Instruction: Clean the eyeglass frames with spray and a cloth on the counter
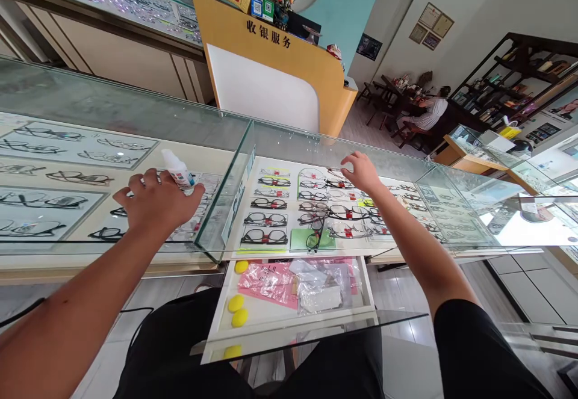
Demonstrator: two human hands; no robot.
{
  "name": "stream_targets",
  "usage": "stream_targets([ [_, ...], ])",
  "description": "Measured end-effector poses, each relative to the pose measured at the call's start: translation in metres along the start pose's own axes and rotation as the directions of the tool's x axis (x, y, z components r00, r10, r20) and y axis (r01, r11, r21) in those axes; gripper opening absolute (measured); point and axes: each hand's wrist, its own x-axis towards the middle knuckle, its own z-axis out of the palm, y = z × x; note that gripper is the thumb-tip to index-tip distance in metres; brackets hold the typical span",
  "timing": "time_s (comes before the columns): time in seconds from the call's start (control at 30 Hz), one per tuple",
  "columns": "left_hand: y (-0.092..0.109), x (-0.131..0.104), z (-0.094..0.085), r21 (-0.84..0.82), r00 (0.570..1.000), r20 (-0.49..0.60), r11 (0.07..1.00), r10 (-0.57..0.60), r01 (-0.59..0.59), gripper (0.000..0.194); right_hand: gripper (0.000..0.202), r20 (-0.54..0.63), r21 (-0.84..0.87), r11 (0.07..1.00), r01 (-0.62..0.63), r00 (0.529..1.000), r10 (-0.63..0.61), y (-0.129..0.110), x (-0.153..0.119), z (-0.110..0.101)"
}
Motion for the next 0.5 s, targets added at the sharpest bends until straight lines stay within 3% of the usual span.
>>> stream_targets([
  [0.07,0.0,0.0,0.002,0.003,1.0,0.001,1.0,-0.009,0.009,0.101,0.031,-0.078,0.24,0.953,0.183,0.982,-0.169,-0.022,-0.047,-0.021],
  [0.13,0.0,0.0,0.003,0.006,1.0,0.002,1.0,0.0,0.0,0.101,0.032,0.001,0.427,0.843,0.328,0.932,-0.363,-0.048,-0.105,-0.03],
  [0.17,0.0,0.0,0.003,0.005,1.0,0.001,1.0,0.006,-0.006,0.1,0.034,0.098,0.482,0.794,0.37,0.878,-0.469,-0.061,-0.134,-0.028],
  [0.23,0.001,-0.001,0.002,0.001,1.0,0.0,1.0,0.014,-0.014,0.099,0.033,0.325,0.505,0.758,0.413,0.723,-0.61,-0.083,-0.182,-0.006],
  [0.3,0.003,-0.003,-0.001,-0.004,1.0,0.002,1.0,0.011,-0.011,0.099,0.029,0.553,0.456,0.789,0.411,0.564,-0.613,-0.097,-0.209,0.035],
  [0.33,0.004,-0.004,-0.002,-0.008,1.0,0.005,1.0,0.011,-0.01,0.099,0.025,0.623,0.399,0.84,0.367,0.564,-0.542,-0.099,-0.214,0.059],
  [0.37,0.005,-0.005,-0.003,-0.014,1.0,0.009,1.0,0.012,-0.012,0.1,0.021,0.64,0.322,0.903,0.286,0.637,-0.43,-0.098,-0.212,0.082],
  [0.43,0.006,-0.006,-0.004,-0.024,1.0,0.01,1.0,0.011,-0.01,0.098,0.015,0.597,0.265,0.942,0.204,0.733,-0.326,-0.089,-0.197,0.12],
  [0.5,0.006,-0.006,-0.004,-0.029,1.0,0.004,1.0,0.01,-0.01,0.097,0.02,0.492,0.304,0.941,0.15,0.821,-0.289,-0.075,-0.175,0.143],
])
